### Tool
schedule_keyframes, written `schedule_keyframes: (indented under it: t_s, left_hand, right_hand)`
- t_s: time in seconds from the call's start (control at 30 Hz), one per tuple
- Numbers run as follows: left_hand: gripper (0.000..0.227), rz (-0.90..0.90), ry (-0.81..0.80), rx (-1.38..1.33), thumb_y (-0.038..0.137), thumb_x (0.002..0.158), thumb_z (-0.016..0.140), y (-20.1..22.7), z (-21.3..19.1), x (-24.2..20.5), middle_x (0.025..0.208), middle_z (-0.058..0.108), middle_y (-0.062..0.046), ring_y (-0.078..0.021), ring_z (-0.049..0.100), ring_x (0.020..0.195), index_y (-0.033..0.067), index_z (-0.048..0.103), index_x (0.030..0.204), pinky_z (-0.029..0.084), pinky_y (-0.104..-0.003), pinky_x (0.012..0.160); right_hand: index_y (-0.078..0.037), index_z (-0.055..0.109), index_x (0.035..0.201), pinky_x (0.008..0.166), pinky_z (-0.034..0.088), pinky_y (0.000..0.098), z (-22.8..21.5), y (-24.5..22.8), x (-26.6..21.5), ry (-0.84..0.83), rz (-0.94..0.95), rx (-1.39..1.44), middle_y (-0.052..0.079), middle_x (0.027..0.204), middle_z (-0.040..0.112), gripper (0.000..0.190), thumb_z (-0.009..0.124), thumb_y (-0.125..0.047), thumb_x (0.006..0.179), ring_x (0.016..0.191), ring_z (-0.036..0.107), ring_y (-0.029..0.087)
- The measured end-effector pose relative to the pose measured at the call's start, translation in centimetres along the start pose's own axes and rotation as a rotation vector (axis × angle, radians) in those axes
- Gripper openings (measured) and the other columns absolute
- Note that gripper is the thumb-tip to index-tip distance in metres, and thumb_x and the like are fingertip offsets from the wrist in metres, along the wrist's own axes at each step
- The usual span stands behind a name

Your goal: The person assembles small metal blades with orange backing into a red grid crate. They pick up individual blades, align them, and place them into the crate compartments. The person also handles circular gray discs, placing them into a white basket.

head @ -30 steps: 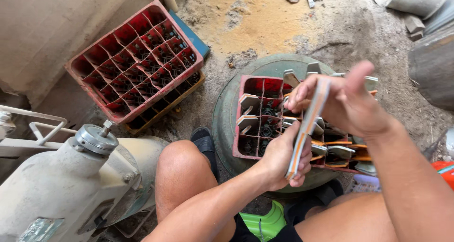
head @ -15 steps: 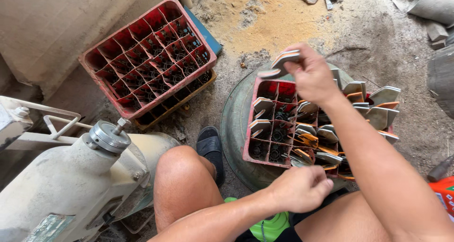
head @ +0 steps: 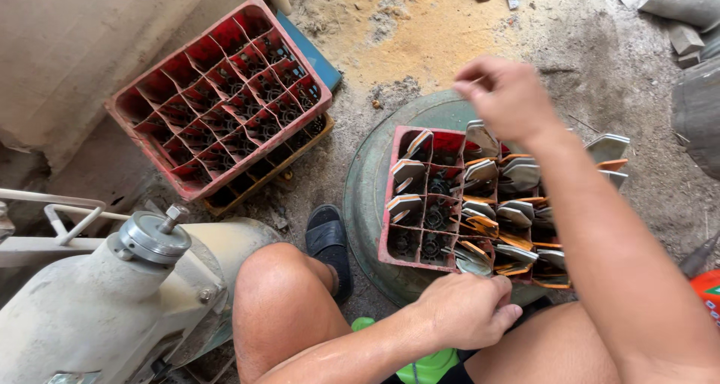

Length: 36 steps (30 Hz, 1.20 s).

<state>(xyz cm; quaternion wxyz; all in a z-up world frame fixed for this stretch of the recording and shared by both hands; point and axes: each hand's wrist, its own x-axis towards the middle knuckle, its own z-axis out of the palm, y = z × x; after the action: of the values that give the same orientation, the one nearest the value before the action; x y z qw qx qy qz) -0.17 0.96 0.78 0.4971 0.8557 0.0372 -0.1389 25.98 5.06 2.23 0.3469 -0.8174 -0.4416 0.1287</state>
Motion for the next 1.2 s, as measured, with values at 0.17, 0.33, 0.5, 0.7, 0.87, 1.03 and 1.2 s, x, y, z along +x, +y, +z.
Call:
schedule_keyframes:
  t_s: [0.17, 0.33, 0.5, 0.7, 0.87, 1.03, 1.2]
  left_hand:
    - [0.035, 0.006, -0.274, 0.238, 0.039, 0.095, 0.062, 0.2, -1.4, -0.2, 0.086, 0.074, -0.020, -0.0409, 0.072, 0.087, 0.0052, 0.071, 0.096, 0.057, -0.053, 0.078]
    - [0.032, -0.046, -0.329, 0.389, 0.035, 0.094, 0.066, -0.1, -3.3, -1.2, 0.090, 0.075, -0.021, -0.0395, 0.072, 0.089, 0.0049, 0.076, 0.092, 0.057, -0.050, 0.080]
    - [0.015, -0.123, 0.001, 0.475, 0.022, 0.087, 0.069, -2.4, -5.6, -1.9, 0.085, 0.074, -0.016, -0.0383, 0.073, 0.084, 0.0097, 0.072, 0.095, 0.057, -0.051, 0.075]
    - [0.013, 0.014, 0.250, 0.353, 0.015, 0.090, 0.066, -3.2, -3.9, -0.6, 0.093, 0.073, -0.014, -0.0371, 0.071, 0.086, 0.0089, 0.069, 0.101, 0.055, -0.051, 0.074]
    - [0.033, 0.201, 0.420, 0.298, 0.010, 0.084, 0.066, -4.3, -3.2, 1.2, 0.109, 0.071, -0.014, -0.0365, 0.070, 0.092, 0.0088, 0.067, 0.117, 0.056, -0.050, 0.072]
    - [0.019, 0.196, 0.280, 0.317, 0.015, 0.088, 0.066, -5.7, -2.6, 2.4, 0.105, 0.075, -0.009, -0.0348, 0.070, 0.088, 0.0124, 0.073, 0.106, 0.056, -0.049, 0.071]
    - [0.013, 0.216, 0.248, 0.388, 0.020, 0.092, 0.066, -6.3, -2.3, 2.3, 0.093, 0.074, -0.009, -0.0333, 0.071, 0.089, 0.0113, 0.072, 0.099, 0.055, -0.049, 0.072]
  right_hand:
    - [-0.008, 0.076, 0.112, 0.078, 0.060, 0.0410, -5.6, 0.2, -3.8, -0.127, 0.207, -0.244, 0.014, 0.096, 0.078, 0.026, 0.072, -0.029, 0.097, 0.087, 0.075, 0.025]
    - [-0.011, 0.076, 0.110, 0.079, 0.060, 0.0418, -7.8, -1.1, -8.6, -0.348, 0.318, -0.354, 0.015, 0.098, 0.079, 0.029, 0.073, -0.033, 0.092, 0.089, 0.076, 0.028]
    - [-0.013, 0.078, 0.108, 0.070, 0.061, 0.0443, -8.4, -2.6, -13.3, -0.373, 0.419, -0.333, 0.012, 0.094, 0.080, 0.026, 0.073, -0.034, 0.092, 0.078, 0.074, 0.030]
    - [-0.015, 0.082, 0.102, 0.075, 0.059, 0.0374, -4.6, -3.8, -20.2, -0.500, 0.295, -0.243, 0.009, 0.089, 0.080, 0.030, 0.080, -0.037, 0.081, 0.079, 0.076, 0.024]
    - [-0.007, 0.074, 0.111, 0.074, 0.062, 0.0336, 1.5, -5.5, -25.7, 0.029, 0.602, 0.031, 0.012, 0.098, 0.078, 0.034, 0.080, -0.022, 0.080, 0.084, 0.079, 0.021]
    - [-0.003, 0.072, 0.113, 0.071, 0.061, 0.0326, 7.7, -5.8, -28.4, 0.405, 0.569, 0.130, 0.014, 0.107, 0.073, 0.037, 0.083, -0.008, 0.079, 0.088, 0.076, 0.022]
    - [-0.002, 0.073, 0.111, 0.074, 0.060, 0.0303, 9.9, -4.8, -28.7, 0.545, 0.514, 0.148, 0.012, 0.109, 0.073, 0.025, 0.078, -0.002, 0.086, 0.088, 0.076, 0.020]
